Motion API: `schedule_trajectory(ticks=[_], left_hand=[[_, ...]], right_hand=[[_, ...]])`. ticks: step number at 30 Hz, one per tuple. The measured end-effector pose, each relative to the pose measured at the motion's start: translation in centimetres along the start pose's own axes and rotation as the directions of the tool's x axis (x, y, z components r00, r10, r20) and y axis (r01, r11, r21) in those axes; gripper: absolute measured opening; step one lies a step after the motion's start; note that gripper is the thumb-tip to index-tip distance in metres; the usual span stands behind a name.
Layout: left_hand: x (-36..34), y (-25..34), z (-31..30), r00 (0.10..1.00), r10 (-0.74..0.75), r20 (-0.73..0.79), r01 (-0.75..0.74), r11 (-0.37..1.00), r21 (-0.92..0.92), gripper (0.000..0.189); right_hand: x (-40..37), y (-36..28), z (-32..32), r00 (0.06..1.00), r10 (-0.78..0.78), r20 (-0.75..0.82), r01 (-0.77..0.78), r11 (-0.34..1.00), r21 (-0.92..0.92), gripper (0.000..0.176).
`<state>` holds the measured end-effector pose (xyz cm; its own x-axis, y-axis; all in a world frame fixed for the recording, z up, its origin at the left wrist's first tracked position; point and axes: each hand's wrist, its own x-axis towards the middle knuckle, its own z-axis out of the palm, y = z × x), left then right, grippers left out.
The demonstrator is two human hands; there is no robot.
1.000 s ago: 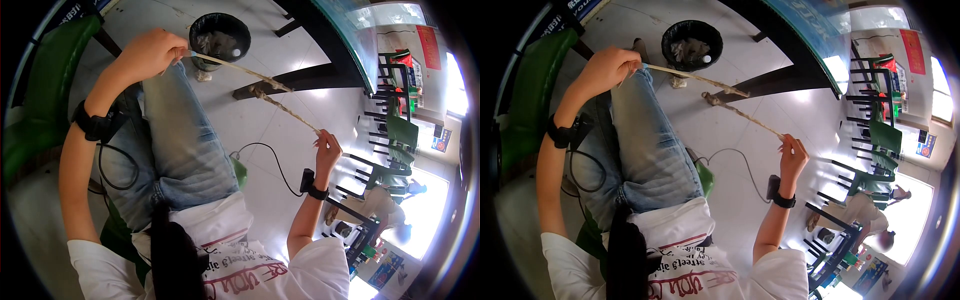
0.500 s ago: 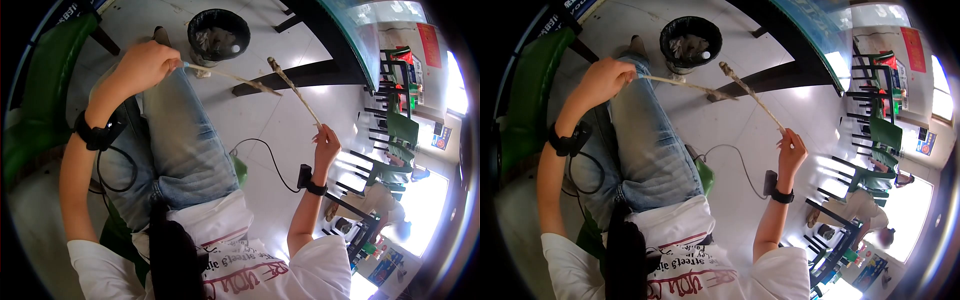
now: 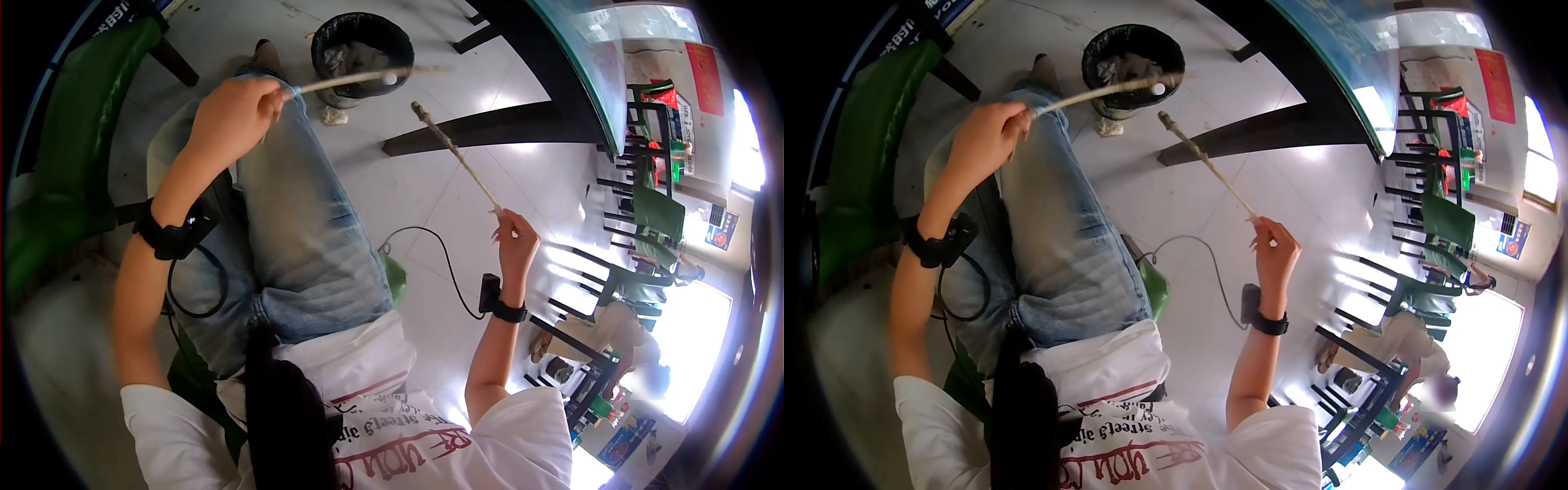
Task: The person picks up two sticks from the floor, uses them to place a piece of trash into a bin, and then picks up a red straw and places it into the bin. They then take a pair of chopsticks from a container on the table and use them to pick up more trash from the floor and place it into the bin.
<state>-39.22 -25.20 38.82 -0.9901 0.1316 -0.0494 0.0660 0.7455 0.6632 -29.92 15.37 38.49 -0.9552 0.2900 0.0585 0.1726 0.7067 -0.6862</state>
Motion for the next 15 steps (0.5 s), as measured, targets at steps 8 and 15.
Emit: schedule_trajectory(ticks=[8, 15], left_hand=[[-0.5, -0.2, 1.7, 0.985, -0.170, -0.024, 0.141, 0.879, -0.454, 0.031], [2.9, 2.9, 4.9, 0.982, -0.188, 0.034, 0.138, 0.577, -0.805, 0.036]], right_hand=[[-0.5, -2.4, 2.0, 0.991, 0.133, 0.000, -0.125, 0.936, 0.329, 0.022], [1.0, -2.9, 5.7, 0.947, 0.301, 0.114, -0.256, 0.489, 0.834, 0.024]])
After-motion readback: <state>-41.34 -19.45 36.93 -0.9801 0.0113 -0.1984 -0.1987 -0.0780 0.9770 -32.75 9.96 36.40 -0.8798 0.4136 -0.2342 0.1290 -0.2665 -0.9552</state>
